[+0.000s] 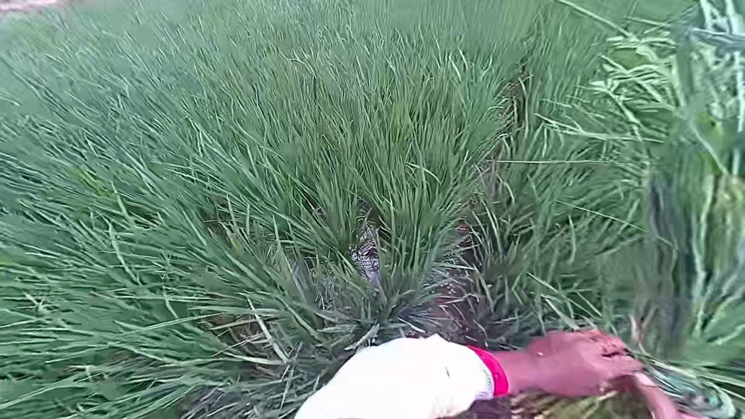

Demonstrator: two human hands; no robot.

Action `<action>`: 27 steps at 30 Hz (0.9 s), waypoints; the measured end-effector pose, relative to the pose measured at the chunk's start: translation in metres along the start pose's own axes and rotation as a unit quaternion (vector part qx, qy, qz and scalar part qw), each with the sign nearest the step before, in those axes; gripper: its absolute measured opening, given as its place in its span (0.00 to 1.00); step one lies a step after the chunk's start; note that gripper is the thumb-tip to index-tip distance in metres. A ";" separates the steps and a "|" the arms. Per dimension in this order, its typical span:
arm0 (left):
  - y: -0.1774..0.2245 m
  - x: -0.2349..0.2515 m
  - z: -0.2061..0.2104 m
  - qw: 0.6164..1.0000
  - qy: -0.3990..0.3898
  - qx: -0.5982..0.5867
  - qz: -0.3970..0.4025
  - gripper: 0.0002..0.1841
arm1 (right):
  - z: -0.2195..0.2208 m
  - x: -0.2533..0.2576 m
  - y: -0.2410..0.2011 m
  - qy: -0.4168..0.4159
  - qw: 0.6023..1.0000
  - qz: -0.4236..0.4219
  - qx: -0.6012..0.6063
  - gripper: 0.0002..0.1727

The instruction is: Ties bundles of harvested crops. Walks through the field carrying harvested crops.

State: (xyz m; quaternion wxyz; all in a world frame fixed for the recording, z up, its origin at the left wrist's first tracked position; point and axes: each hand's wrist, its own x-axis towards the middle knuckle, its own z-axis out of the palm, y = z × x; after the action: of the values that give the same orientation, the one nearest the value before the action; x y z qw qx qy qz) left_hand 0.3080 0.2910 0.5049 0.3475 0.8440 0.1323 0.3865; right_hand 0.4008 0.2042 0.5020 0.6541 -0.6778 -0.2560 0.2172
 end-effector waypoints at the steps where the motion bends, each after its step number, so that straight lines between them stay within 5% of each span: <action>1: 0.003 0.000 -0.008 0.999 -0.027 0.007 -0.019 0.14 | 0.008 -0.001 -0.006 0.017 1.000 0.018 -0.016 0.34; 5: 0.013 0.011 -0.027 0.955 -0.219 -0.079 -0.184 0.31 | 0.010 0.014 -0.024 0.053 0.993 0.074 -0.076 0.42; 8: 0.008 0.028 -0.036 0.911 -0.141 -0.216 -0.320 0.23 | 0.012 0.026 -0.021 0.028 0.991 0.071 -0.108 0.23; 11: -0.001 0.045 -0.030 0.854 -0.121 -0.290 -0.415 0.36 | 0.019 0.016 -0.022 -0.050 0.988 0.114 -0.085 0.06; 13: -0.010 0.049 -0.028 0.847 -0.146 -0.298 -0.416 0.44 | 0.029 0.010 -0.041 -0.094 0.978 0.164 -0.089 0.06; 17: -0.021 0.050 -0.028 0.870 -0.108 -0.243 -0.415 0.38 | 0.020 -0.016 -0.093 -0.149 0.938 0.262 -0.172 0.15; 19: -0.024 0.050 -0.022 0.883 -0.045 -0.229 -0.407 0.41 | 0.001 -0.026 -0.100 -0.154 0.950 0.175 -0.209 0.22; 21: -0.036 0.056 -0.032 0.896 0.002 -0.237 -0.375 0.39 | -0.017 0.001 -0.027 -0.093 0.984 -0.123 -0.090 0.38; 23: -0.067 0.064 -0.062 0.914 0.025 -0.239 -0.328 0.37 | -0.075 0.013 -0.038 -0.121 0.984 0.011 -0.130 0.40; 27: -0.143 0.061 -0.158 0.931 0.067 -0.158 -0.323 0.39 | -0.211 -0.088 -0.022 0.152 0.945 0.173 -0.233 0.26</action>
State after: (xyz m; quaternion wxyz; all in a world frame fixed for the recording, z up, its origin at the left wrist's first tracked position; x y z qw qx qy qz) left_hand 0.2375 0.5002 0.5131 0.5725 0.6622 0.3578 0.3251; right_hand 0.4641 -0.0145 0.5307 0.4618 -0.8700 -0.0754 0.1556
